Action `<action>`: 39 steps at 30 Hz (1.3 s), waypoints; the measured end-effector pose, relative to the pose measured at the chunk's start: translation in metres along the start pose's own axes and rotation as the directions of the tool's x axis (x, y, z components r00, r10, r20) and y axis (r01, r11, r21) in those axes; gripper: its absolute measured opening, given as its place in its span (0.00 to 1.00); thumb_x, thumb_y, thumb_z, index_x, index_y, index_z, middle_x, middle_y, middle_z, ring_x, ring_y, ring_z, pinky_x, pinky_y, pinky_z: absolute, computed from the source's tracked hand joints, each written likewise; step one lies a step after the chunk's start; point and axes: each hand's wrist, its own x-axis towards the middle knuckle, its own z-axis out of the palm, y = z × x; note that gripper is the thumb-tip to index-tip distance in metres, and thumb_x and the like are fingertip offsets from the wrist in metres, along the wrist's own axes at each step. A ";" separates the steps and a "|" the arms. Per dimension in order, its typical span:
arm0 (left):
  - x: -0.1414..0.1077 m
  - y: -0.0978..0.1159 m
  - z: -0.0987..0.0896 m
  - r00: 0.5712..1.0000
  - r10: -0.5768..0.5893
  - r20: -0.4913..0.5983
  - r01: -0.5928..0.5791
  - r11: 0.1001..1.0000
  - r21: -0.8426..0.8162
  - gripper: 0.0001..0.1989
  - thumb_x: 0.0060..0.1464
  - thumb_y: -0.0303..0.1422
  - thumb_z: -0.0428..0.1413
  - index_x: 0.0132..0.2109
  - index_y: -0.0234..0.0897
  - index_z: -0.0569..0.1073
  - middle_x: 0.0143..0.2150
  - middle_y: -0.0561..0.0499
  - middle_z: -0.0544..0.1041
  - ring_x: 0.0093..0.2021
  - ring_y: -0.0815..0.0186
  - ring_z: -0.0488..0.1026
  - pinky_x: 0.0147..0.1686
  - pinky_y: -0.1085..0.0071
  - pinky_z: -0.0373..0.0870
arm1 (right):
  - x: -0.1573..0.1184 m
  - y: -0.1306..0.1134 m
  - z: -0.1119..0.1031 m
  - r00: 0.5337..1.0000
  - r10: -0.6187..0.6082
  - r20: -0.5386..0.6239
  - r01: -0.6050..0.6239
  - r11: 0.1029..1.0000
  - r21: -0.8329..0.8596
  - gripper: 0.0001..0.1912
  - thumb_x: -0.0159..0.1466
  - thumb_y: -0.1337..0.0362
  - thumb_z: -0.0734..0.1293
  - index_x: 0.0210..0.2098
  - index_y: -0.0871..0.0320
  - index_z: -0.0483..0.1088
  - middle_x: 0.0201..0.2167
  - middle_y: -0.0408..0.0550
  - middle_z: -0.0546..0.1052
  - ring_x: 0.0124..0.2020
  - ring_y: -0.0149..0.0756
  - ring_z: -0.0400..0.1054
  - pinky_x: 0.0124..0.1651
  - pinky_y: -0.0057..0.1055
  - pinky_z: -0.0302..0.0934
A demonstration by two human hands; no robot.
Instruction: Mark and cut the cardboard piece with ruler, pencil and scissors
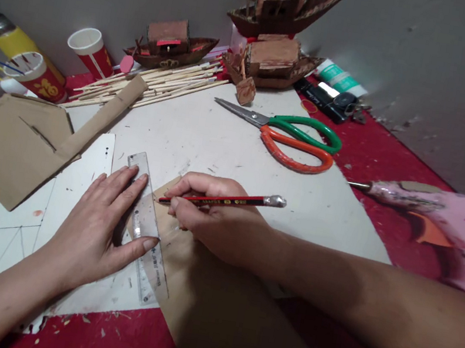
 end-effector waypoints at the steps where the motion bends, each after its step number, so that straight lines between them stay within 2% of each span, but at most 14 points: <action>1: 0.000 0.000 0.000 1.000 0.001 0.002 -0.001 1.000 0.002 0.43 0.59 0.55 0.51 0.72 0.39 0.47 0.72 0.33 0.54 0.70 0.41 0.53 0.64 0.39 0.53 | 0.000 0.000 0.001 1.000 -0.014 0.009 0.014 1.000 -0.002 0.08 0.59 0.68 0.63 0.34 0.59 0.75 0.25 0.40 0.73 0.25 0.27 0.62 0.27 0.24 0.56; 4: 0.000 0.000 0.000 1.000 -0.003 0.007 0.003 1.000 0.002 0.42 0.59 0.55 0.50 0.72 0.39 0.47 0.72 0.34 0.54 0.70 0.41 0.53 0.64 0.39 0.53 | 0.001 0.001 0.002 0.999 -0.033 0.018 0.032 0.999 0.021 0.09 0.60 0.70 0.63 0.35 0.60 0.75 0.23 0.38 0.70 0.23 0.26 0.59 0.27 0.24 0.54; 10: 0.000 0.000 0.001 1.000 -0.005 -0.002 0.005 1.000 -0.002 0.43 0.59 0.56 0.50 0.72 0.36 0.50 0.71 0.31 0.55 0.70 0.41 0.54 0.64 0.39 0.53 | 0.003 0.001 0.004 0.999 -0.020 0.028 0.019 0.999 0.035 0.09 0.61 0.69 0.63 0.37 0.60 0.75 0.24 0.38 0.71 0.25 0.27 0.62 0.28 0.24 0.55; 18: -0.001 0.000 0.001 1.000 0.006 -0.008 -0.006 1.000 0.007 0.43 0.59 0.56 0.50 0.72 0.38 0.48 0.72 0.32 0.55 0.70 0.43 0.53 0.64 0.39 0.53 | 0.004 0.002 0.004 0.999 -0.014 0.051 0.011 0.999 0.053 0.08 0.62 0.69 0.62 0.37 0.60 0.73 0.23 0.37 0.70 0.25 0.26 0.60 0.27 0.24 0.54; 22: 0.000 0.000 0.001 1.000 0.007 -0.008 -0.007 1.000 0.007 0.43 0.59 0.56 0.49 0.72 0.37 0.49 0.71 0.32 0.56 0.70 0.43 0.54 0.64 0.39 0.53 | 0.005 0.002 0.003 0.996 -0.058 0.062 0.057 0.998 0.011 0.08 0.62 0.70 0.62 0.36 0.61 0.74 0.24 0.38 0.71 0.26 0.26 0.61 0.28 0.23 0.54; 28: 0.001 0.000 0.001 1.000 0.016 -0.009 -0.016 1.000 0.011 0.43 0.59 0.56 0.49 0.72 0.36 0.50 0.71 0.31 0.55 0.70 0.42 0.53 0.64 0.39 0.53 | 0.005 0.000 0.001 0.995 -0.059 0.077 0.063 0.997 -0.047 0.09 0.62 0.69 0.62 0.37 0.60 0.75 0.25 0.39 0.71 0.27 0.27 0.61 0.29 0.24 0.54; 39: 0.000 0.000 0.000 1.000 0.011 -0.002 -0.011 1.000 0.014 0.43 0.59 0.56 0.50 0.71 0.35 0.51 0.72 0.31 0.55 0.70 0.42 0.53 0.63 0.39 0.54 | 0.004 -0.005 0.000 0.993 0.089 0.079 -0.084 0.995 -0.058 0.06 0.59 0.66 0.63 0.30 0.58 0.72 0.22 0.39 0.69 0.24 0.29 0.59 0.27 0.27 0.52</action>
